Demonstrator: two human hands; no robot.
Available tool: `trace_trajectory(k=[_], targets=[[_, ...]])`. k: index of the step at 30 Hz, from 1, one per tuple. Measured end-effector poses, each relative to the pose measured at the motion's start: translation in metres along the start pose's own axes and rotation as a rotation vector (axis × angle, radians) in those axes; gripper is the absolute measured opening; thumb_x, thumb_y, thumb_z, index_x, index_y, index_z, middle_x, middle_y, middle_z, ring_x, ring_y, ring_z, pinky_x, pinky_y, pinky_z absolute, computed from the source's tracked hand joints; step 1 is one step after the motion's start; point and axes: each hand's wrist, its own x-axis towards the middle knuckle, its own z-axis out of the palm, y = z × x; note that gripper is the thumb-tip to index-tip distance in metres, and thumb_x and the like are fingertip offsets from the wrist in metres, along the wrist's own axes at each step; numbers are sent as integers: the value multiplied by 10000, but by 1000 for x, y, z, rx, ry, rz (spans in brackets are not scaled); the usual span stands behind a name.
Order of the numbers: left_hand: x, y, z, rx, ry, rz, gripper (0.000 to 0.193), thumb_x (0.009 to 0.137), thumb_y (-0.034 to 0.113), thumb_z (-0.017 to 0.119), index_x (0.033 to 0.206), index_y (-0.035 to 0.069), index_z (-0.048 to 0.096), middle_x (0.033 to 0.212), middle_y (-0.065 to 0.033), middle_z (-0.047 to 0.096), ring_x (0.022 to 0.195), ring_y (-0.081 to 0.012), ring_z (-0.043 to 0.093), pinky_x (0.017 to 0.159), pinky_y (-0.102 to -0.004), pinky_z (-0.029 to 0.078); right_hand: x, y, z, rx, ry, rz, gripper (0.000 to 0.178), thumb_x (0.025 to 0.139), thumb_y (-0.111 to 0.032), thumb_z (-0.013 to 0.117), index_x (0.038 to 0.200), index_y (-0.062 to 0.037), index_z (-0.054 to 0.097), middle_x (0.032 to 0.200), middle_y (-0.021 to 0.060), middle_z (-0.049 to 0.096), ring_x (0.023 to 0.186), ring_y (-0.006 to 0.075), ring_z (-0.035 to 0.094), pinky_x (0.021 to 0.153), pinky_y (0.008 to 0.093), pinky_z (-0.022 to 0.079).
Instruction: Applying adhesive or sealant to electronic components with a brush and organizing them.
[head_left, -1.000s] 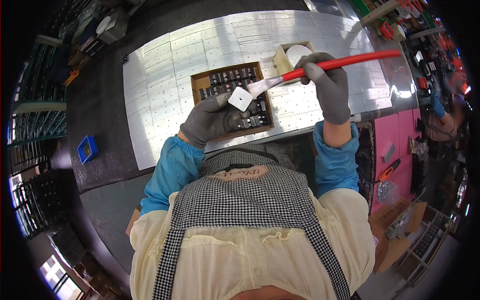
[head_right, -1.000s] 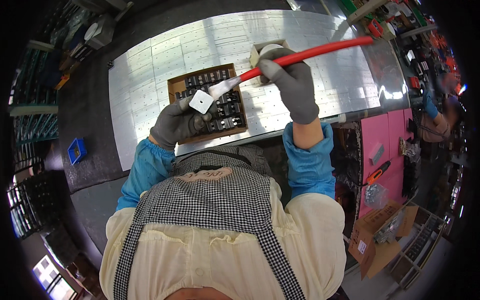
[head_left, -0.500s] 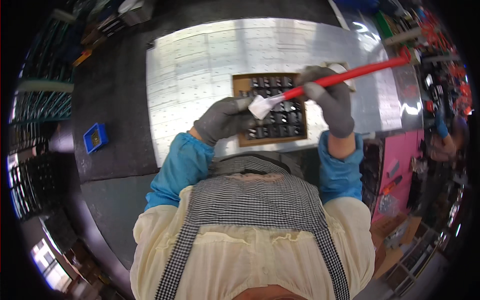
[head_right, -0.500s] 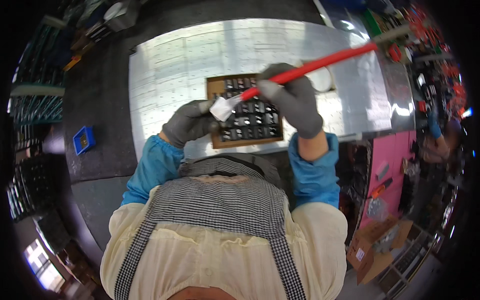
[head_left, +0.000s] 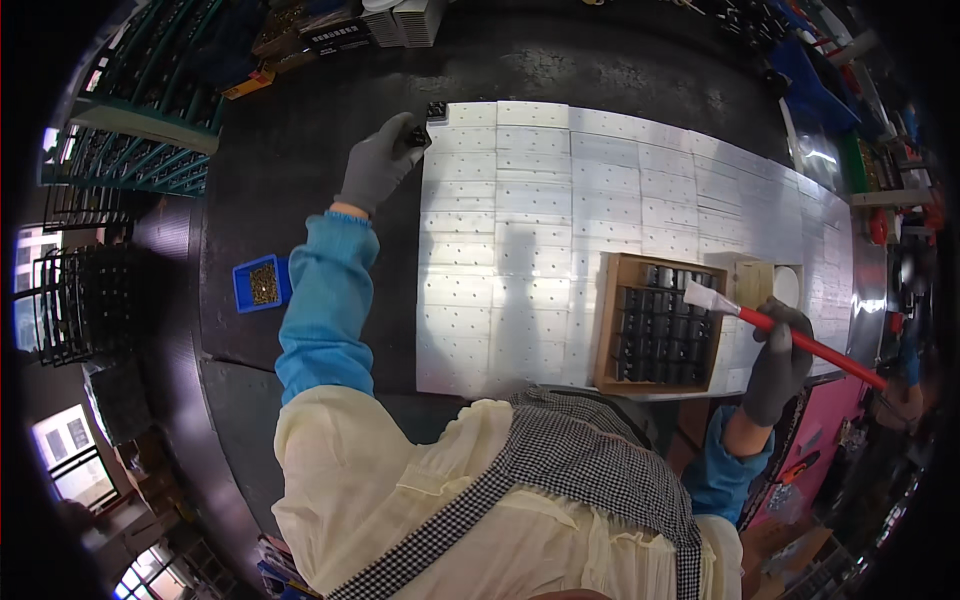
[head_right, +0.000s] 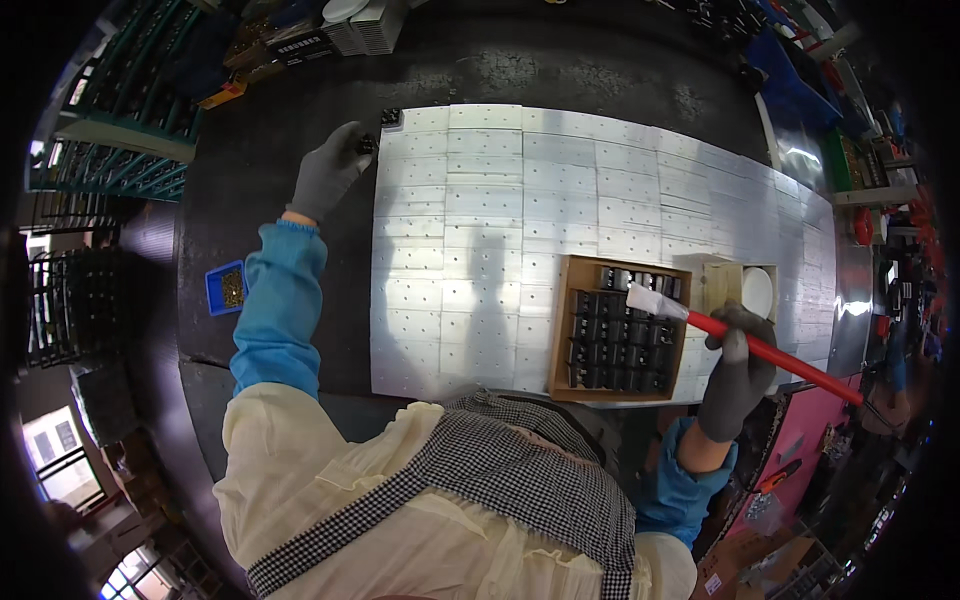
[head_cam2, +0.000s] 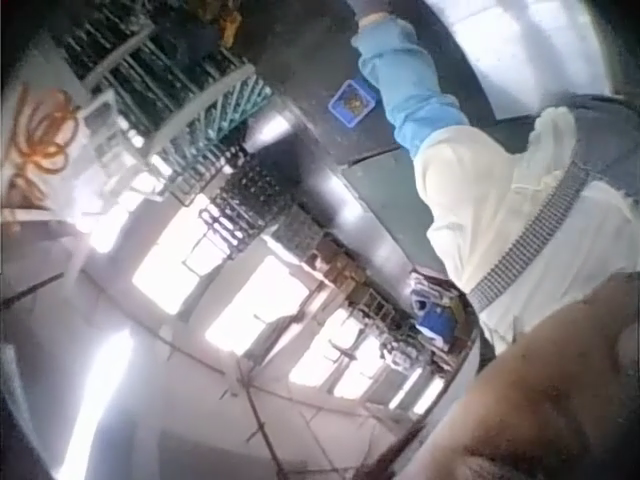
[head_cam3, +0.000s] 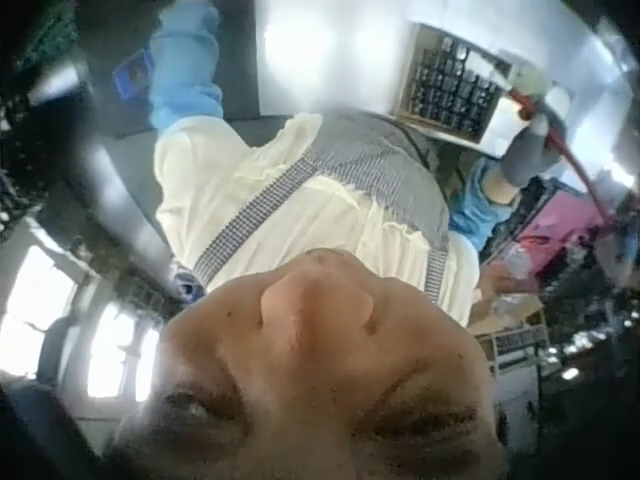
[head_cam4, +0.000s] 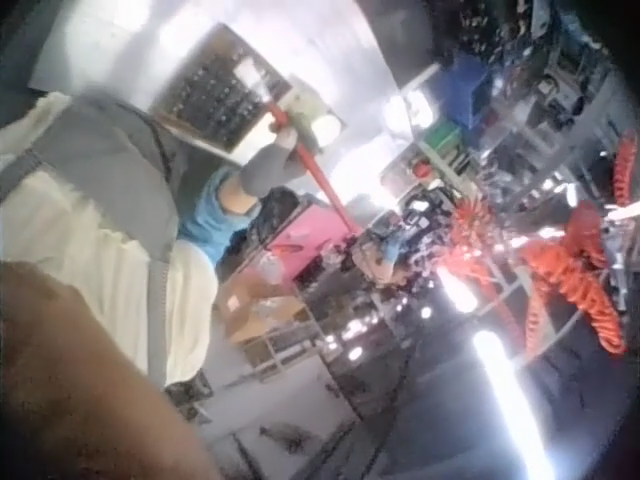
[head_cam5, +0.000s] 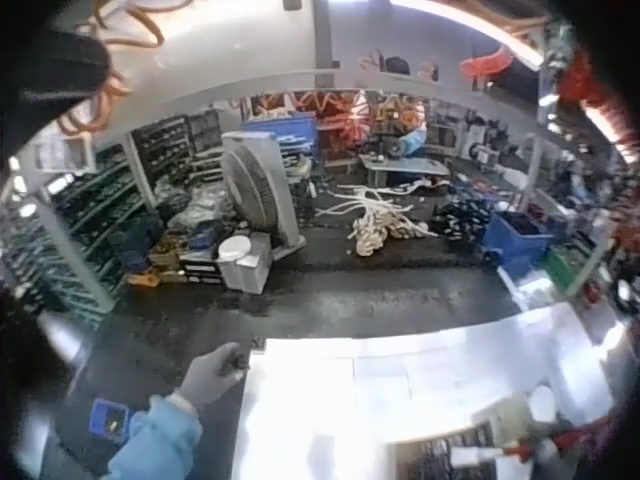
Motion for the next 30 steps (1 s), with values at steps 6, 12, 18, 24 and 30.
trace_trajectory(k=[6, 12, 18, 24, 30], targets=[[35, -52, 21, 345, -253, 181, 515, 787, 147, 728, 1259, 124, 524, 948, -129, 663, 879, -325, 635, 754, -425, 528, 3, 4, 27, -68, 27, 78, 262, 883, -191, 564, 1035, 16, 616, 933, 109, 639, 708, 135, 500, 723, 297, 424], [44, -59, 28, 419, -359, 186, 515, 807, 179, 706, 1278, 139, 501, 957, -120, 658, 924, -324, 617, 769, -434, 515, 12, 5, 37, -69, 1, 100, 291, 906, -213, 552, 1052, 30, 614, 957, 99, 632, 734, 127, 483, 753, 291, 412], [45, -56, 29, 375, -382, 214, 495, 805, 139, 700, 1264, 134, 517, 1004, -116, 663, 951, -322, 617, 803, -423, 517, 13, 11, 42, -17, -22, 111, 284, 904, -194, 546, 1073, 24, 614, 971, 106, 635, 736, 127, 490, 734, 277, 406], [46, -52, 29, 403, -412, 196, 476, 805, 120, 695, 1252, 134, 532, 1054, -109, 663, 973, -324, 616, 824, -418, 518, 11, 12, 39, -8, -60, 80, 222, 891, -129, 554, 1064, 4, 591, 990, 146, 622, 731, 149, 518, 674, 288, 428], [45, -55, 32, 384, -421, 177, 476, 812, 107, 679, 1264, 129, 532, 1064, -134, 662, 983, -337, 624, 837, -421, 519, 6, 13, 40, -22, -10, 95, 279, 907, -198, 544, 1063, 20, 622, 958, 102, 638, 756, 133, 511, 703, 280, 408]])
